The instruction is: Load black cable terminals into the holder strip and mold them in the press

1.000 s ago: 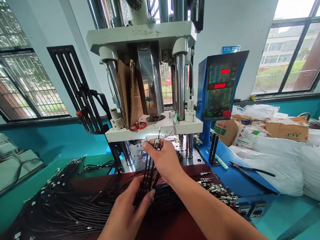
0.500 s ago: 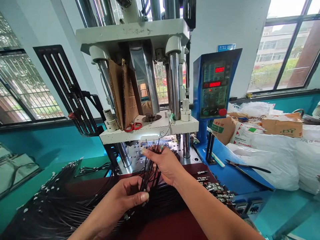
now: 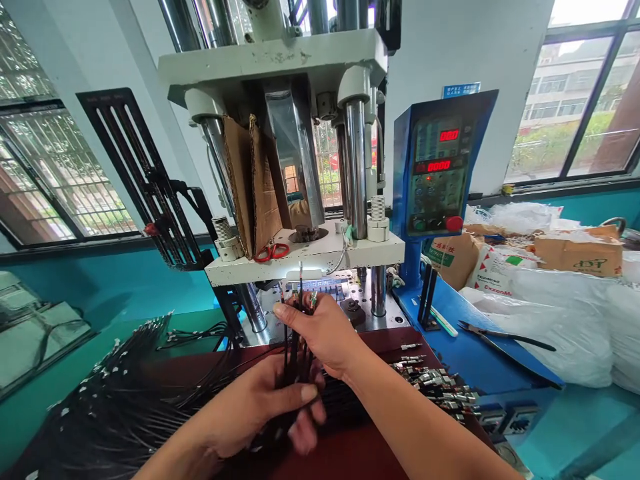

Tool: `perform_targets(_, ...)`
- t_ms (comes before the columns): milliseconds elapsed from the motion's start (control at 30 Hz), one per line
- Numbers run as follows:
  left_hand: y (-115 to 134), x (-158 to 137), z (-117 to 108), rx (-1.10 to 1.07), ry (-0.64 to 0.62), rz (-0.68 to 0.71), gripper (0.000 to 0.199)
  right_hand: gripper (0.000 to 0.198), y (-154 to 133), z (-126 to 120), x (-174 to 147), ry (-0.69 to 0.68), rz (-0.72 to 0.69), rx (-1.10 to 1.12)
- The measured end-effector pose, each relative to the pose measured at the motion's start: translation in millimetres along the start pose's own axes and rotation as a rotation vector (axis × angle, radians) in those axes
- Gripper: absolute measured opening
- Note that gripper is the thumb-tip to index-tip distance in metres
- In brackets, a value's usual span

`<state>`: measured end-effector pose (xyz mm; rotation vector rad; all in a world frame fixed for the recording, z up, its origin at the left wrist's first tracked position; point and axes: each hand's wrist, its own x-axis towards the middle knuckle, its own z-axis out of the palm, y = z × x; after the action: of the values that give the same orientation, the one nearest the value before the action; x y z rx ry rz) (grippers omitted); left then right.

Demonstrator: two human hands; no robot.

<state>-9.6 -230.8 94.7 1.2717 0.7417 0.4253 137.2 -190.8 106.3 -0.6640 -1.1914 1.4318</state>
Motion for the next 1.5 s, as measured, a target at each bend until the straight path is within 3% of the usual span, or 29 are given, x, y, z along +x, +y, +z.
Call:
perform_targets(67,-5.3,0.5,-5.3,-0.152,-0.142,-0.175,0.023,0.027,12.8,-2.6,-3.8,-0.011,0.054,-0.032)
perform_targets(133,-14.7,4.7,-7.1,-0.239,-0.185,-0.229,0.020,0.028,31.1,-7.4,-10.6,0.020,0.137,-0.055)
perform_targets(233,-33.9,21.9,0.2,-0.382,-0.095,-0.116,0.017,0.027,53.5,-19.5,-19.9,0.092,0.211,-0.134)
perform_targets(333,-50.8,39.1,11.0,-0.454,-0.015,-0.031,0.019,0.030,54.2,-38.4,-18.9,0.133,0.227,-0.127)
perform_targets(467,-59.2,45.6,14.2,-0.461,-0.068,-0.084,0.027,0.044,38.8,-60.1,-9.3,0.183,0.163,-0.111)
perform_targets(600,-55.6,51.4,11.8,-0.489,0.005,-0.068,0.022,0.027,40.0,-63.2,-14.3,0.109,0.048,-0.394)
perform_targets(767,-51.3,66.6,16.2,-0.510,0.055,-0.074,0.019,0.035,53.4,-65.1,-33.8,0.212,-0.014,-0.745)
perform_targets(967,-59.5,79.3,13.7,-0.525,0.077,-0.073,0.020,0.044,50.2,-97.3,-19.1,0.019,-0.032,-1.248)
perform_targets(1100,-68.5,77.0,9.3,-0.561,0.026,-0.071,0.026,0.017,57.2,-118.7,16.5,-0.031,-0.055,-1.468)
perform_targets(1300,-72.7,72.3,8.2,-0.592,-0.020,-0.029,0.026,0.006,86.8,-114.9,47.4,-0.238,-0.042,-1.692)
perform_targets(1500,-76.8,77.4,0.0,-0.561,0.004,-0.010,0.026,0.019,66.8,-113.9,25.0,-0.284,-0.021,-1.830)
